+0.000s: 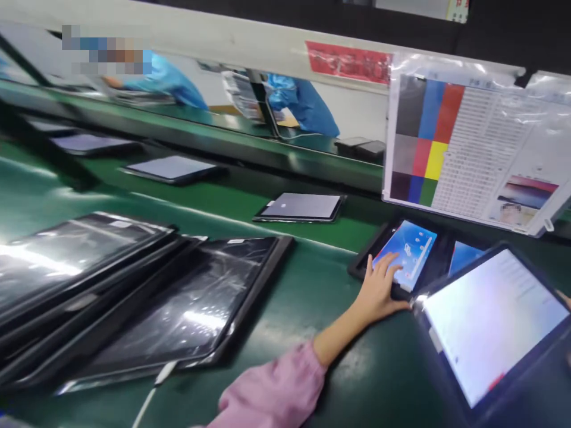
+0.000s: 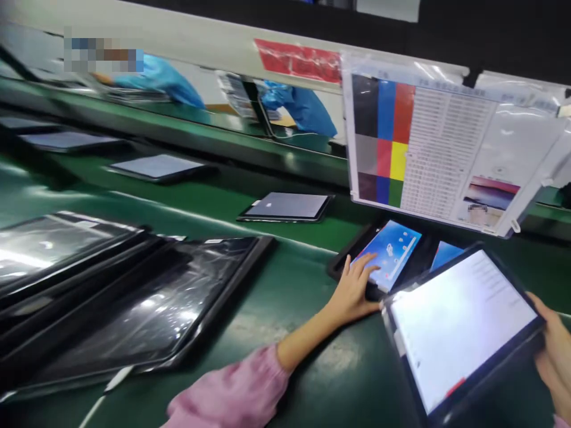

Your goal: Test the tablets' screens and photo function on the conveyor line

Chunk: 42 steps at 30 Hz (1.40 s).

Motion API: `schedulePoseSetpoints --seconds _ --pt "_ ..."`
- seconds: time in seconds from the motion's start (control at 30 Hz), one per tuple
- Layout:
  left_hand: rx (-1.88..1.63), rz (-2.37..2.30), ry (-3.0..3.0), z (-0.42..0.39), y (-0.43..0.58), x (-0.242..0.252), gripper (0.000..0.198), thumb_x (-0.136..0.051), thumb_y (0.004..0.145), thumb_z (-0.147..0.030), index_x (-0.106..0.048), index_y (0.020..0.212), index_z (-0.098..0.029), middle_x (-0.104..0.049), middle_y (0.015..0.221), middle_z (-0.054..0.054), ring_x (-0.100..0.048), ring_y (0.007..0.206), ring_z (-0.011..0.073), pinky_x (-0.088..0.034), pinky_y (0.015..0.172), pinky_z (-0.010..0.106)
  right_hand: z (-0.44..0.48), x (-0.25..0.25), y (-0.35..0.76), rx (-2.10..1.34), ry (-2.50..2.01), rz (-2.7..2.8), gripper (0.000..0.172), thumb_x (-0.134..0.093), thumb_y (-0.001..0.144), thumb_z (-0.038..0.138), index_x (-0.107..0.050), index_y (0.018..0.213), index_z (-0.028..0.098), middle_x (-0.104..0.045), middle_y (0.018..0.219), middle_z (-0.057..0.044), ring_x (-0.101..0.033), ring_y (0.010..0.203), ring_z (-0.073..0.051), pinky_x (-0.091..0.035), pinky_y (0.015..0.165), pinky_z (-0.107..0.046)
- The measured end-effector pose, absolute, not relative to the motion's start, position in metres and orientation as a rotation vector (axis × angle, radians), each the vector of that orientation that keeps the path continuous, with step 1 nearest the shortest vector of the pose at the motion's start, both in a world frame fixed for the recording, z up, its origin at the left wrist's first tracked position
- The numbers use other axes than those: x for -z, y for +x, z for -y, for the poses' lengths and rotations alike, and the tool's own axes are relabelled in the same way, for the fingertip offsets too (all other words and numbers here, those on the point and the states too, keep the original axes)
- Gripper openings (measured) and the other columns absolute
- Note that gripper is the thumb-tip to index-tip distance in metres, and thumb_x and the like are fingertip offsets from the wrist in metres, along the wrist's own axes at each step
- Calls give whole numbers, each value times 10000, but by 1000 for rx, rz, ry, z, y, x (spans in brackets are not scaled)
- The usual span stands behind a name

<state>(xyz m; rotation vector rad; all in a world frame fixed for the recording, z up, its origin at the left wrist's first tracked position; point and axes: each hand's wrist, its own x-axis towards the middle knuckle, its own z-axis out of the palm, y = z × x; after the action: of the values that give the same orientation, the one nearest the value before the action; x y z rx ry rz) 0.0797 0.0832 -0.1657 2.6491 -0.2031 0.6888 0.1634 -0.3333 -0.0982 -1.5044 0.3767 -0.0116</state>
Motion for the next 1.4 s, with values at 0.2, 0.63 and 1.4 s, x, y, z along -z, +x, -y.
schedulePoseSetpoints --seconds 0.2,0.63,1.4 --pt "-747 21 2388 -49 162 165 945 -1017 497 -400 -541 1264 -121 -446 1517 323 -394 1463 475 -64 1219 760 263 140 137 -216 -1669 -145 447 -757 673 610 -787 903 227 -780 1076 -86 -677 1160 -396 -579 998 -514" --pt "-416 52 1794 -46 65 192 569 -561 879 -190 -429 1432 -230 -549 1473 160 -582 1338 278 -483 1121 485 292 175 105 -108 -1855 -107 706 -618 849 739 -570 1337 231 -629 1331 -141 -665 1054 -329 -573 873 -486" --pt "158 -82 1510 -31 2 170 902 -666 935 -429 -135 1657 -325 -597 1472 116 -606 1177 251 -466 1074 451 267 180 148 119 -2088 -2 841 -335 976 732 -409 1576 148 -303 1668 -91 -126 1580 -278 13 1289 -512"
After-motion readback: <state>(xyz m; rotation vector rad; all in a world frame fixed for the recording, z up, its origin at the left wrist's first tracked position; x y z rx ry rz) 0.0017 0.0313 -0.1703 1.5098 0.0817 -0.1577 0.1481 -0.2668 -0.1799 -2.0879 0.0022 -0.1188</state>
